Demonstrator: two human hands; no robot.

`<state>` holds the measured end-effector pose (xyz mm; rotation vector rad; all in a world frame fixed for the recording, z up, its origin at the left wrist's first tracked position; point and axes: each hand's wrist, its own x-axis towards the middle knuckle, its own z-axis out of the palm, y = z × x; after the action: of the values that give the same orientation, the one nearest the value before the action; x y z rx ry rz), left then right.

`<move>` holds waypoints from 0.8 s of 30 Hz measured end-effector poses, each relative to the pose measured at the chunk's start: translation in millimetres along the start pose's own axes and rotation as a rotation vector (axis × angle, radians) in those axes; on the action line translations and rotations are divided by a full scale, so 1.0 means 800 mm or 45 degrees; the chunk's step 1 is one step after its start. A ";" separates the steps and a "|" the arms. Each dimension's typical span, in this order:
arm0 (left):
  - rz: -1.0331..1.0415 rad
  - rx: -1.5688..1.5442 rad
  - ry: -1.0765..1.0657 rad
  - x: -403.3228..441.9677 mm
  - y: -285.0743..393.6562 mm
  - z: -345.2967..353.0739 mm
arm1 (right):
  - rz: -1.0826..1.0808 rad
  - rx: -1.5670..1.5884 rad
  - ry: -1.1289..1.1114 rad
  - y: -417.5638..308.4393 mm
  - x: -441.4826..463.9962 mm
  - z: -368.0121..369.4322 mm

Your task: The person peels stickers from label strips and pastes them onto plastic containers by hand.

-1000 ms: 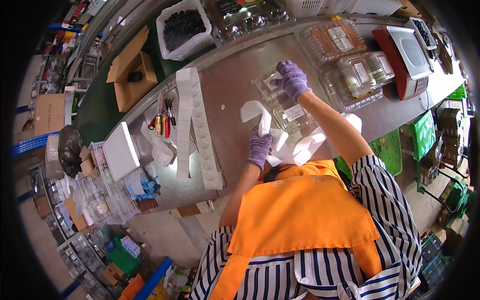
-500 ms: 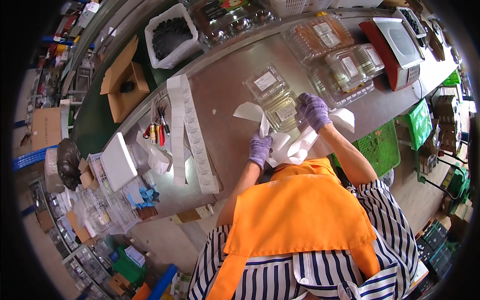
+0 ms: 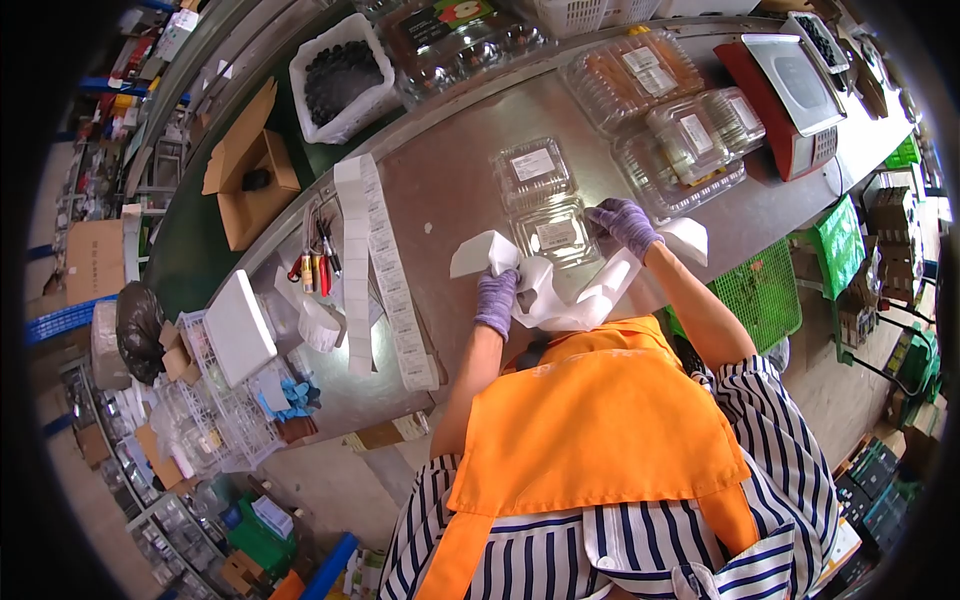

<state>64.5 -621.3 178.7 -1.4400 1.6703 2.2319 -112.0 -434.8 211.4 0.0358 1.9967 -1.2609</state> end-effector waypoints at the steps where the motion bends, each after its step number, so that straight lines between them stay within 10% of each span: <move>1: 0.013 0.041 -0.022 0.001 0.005 -0.004 | 0.020 0.112 -0.071 0.003 -0.001 -0.001; 16: 0.050 0.190 0.017 0.000 0.013 -0.021 | 0.063 0.373 -0.503 -0.036 -0.041 -0.020; 24: -0.113 0.042 -0.147 -0.021 0.044 -0.037 | -0.643 1.455 0.337 -0.057 -0.015 -0.158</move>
<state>75.8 -650.8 216.2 -1.3231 1.5692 2.1853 -194.6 -355.1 281.5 0.2706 1.2369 -2.6892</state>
